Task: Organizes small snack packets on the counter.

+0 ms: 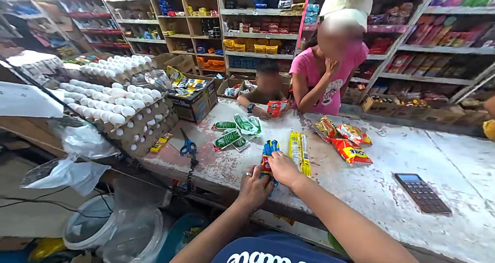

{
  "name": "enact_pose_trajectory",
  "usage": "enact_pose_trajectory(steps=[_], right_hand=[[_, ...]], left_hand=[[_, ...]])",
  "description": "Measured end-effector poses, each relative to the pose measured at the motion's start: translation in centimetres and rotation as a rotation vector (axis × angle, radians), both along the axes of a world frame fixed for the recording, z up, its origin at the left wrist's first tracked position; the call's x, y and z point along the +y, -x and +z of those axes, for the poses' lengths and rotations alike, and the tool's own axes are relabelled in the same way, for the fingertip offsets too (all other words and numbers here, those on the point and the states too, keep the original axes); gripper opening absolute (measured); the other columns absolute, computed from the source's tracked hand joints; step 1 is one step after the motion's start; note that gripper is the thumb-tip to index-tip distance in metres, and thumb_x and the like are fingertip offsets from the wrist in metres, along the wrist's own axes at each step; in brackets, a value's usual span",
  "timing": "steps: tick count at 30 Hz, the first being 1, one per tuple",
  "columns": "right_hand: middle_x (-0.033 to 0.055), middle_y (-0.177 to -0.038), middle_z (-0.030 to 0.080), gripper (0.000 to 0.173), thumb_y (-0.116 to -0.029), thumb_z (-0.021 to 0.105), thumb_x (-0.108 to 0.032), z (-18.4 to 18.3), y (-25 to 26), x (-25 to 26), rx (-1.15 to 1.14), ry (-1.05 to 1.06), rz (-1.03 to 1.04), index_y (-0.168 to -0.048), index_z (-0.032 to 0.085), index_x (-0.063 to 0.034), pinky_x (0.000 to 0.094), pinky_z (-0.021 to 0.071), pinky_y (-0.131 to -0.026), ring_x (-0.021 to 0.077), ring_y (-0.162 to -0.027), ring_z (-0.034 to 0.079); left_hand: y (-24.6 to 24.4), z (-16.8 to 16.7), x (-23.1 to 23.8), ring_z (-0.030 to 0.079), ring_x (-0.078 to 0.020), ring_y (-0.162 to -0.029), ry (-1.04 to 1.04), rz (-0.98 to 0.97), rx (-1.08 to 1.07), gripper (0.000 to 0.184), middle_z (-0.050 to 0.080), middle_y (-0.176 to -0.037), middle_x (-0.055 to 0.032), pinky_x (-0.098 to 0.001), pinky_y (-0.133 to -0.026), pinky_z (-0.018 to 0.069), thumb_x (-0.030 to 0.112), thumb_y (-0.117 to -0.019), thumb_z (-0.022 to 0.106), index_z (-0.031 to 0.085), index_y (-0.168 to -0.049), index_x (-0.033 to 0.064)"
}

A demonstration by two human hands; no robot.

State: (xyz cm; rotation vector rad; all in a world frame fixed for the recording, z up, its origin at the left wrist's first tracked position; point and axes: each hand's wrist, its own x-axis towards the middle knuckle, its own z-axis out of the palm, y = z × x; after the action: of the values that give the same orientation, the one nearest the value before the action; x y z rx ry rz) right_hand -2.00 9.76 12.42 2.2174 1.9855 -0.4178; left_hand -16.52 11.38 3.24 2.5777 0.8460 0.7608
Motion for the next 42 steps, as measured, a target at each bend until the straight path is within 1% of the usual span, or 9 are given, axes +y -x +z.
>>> enact_pose_trajectory(steps=[6, 13, 16, 19, 22, 28, 31, 34, 42], right_hand=[[0.0329, -0.127, 0.059, 0.033, -0.0985, 0.054, 0.002, 0.6, 0.3, 1.0, -0.113, 0.086, 0.215, -0.130, 0.054, 0.0137, 0.0566, 0.0457, -0.104, 0.0474, -0.125, 0.056], [0.0280, -0.138, 0.055, 0.071, -0.0826, 0.086, -0.025, -0.6, -2.6, 3.3, 0.102, 0.048, 0.017, -0.137, 0.053, 0.0065, 0.0569, 0.0381, -0.113, 0.0436, -0.135, 0.049], [0.0261, -0.135, 0.057, 0.064, -0.0877, 0.082, -0.030, -1.1, -2.9, 2.9, 0.217, 0.010, -0.079, -0.134, 0.056, 0.0056, 0.0532, 0.0378, -0.114, 0.0401, -0.131, 0.053], [0.0252, -0.134, 0.059, 0.054, -0.0955, 0.074, -0.029, -1.0, -3.3, 1.9, 0.375, 0.003, -0.120, -0.135, 0.058, 0.0038, 0.0525, 0.0424, -0.111, 0.0379, -0.127, 0.057], [0.0256, -0.134, 0.059, 0.049, -0.0947, 0.073, -0.017, -0.8, -2.9, 0.9, 0.440, 0.025, -0.061, -0.137, 0.059, 0.0036, 0.0516, 0.0435, -0.109, 0.0375, -0.124, 0.058], [0.0288, -0.138, 0.053, 0.039, -0.0924, 0.066, -0.004, -0.3, -0.2, -1.5, 0.309, 0.027, 0.035, -0.129, 0.062, 0.0088, 0.0515, 0.0365, -0.115, 0.0423, -0.132, 0.049], [0.0268, -0.141, 0.053, 0.041, -0.0952, 0.065, -0.007, -0.4, -0.7, -2.2, 0.320, 0.005, -0.013, -0.133, 0.060, 0.0074, 0.0494, 0.0344, -0.117, 0.0400, -0.135, 0.049], [0.0265, -0.137, 0.054, 0.045, -0.0922, 0.070, -0.009, -0.2, -0.9, -2.6, 0.380, 0.046, -0.085, -0.132, 0.058, 0.0080, 0.0519, 0.0413, -0.110, 0.0394, -0.128, 0.053], [0.0275, -0.128, 0.058, 0.038, -0.0938, 0.069, -0.008, 0.4, 1.0, -4.5, 0.377, 0.196, -0.045, -0.126, 0.057, 0.0083, 0.0565, 0.0450, -0.103, 0.0411, -0.121, 0.058]], left_hand=[[0.6, 0.8, 0.6, 0.050, -0.0390, -0.134, 0.059, -0.022, 0.066, 0.034, 0.062, -0.133, -0.0168, -0.0590, -0.103, 0.0429, 0.038, -0.0974, 0.053, 0.077, -0.107, 0.0157], [0.8, 1.3, 0.7, 0.042, -0.0382, -0.141, 0.143, -0.047, 0.178, 0.038, 0.056, -0.142, -0.0157, -0.0594, -0.107, 0.0383, 0.043, -0.1000, 0.049, 0.076, -0.114, 0.0192], [1.4, 2.2, 1.2, 0.041, -0.0371, -0.141, 0.291, -0.125, 0.229, 0.042, 0.052, -0.146, -0.0157, -0.0586, -0.110, 0.0364, 0.048, -0.0999, 0.051, 0.075, -0.119, 0.0199], [1.9, 3.5, 3.5, 0.054, -0.0376, -0.128, 0.471, -0.221, 0.118, 0.038, 0.057, -0.137, -0.0209, -0.0560, -0.105, 0.0453, 0.040, -0.1003, 0.059, 0.076, -0.114, 0.0094], [1.0, 4.5, 7.4, 0.057, -0.0357, -0.127, 0.485, -0.131, -0.026, 0.035, 0.059, -0.136, -0.0228, -0.0533, -0.107, 0.0458, 0.023, -0.1010, 0.057, 0.066, -0.126, 0.0005], [-4.6, 1.5, 12.7, 0.042, -0.0337, -0.144, 0.686, -0.385, -0.074, 0.083, 0.039, -0.158, -0.0224, -0.0520, -0.117, 0.0379, 0.017, -0.0900, 0.075, 0.030, -0.159, 0.0048], [-6.0, 1.5, 11.9, 0.062, -0.0320, -0.122, 0.735, -0.440, 0.048, 0.060, 0.059, -0.136, -0.0251, -0.0489, -0.106, 0.0489, 0.016, -0.0972, 0.067, 0.043, -0.151, 0.0025], [-6.0, 2.7, 10.5, 0.062, -0.0348, -0.120, 0.648, -0.362, 0.208, 0.050, 0.060, -0.134, -0.0237, -0.0537, -0.104, 0.0485, 0.018, -0.0940, 0.070, 0.055, -0.139, 0.0021], [-3.7, 3.1, 6.5, 0.063, -0.0339, -0.114, 0.626, -0.193, 0.302, 0.047, 0.062, -0.129, -0.0190, -0.0554, -0.097, 0.0508, 0.016, -0.0900, 0.070, 0.057, -0.134, 0.0057]])
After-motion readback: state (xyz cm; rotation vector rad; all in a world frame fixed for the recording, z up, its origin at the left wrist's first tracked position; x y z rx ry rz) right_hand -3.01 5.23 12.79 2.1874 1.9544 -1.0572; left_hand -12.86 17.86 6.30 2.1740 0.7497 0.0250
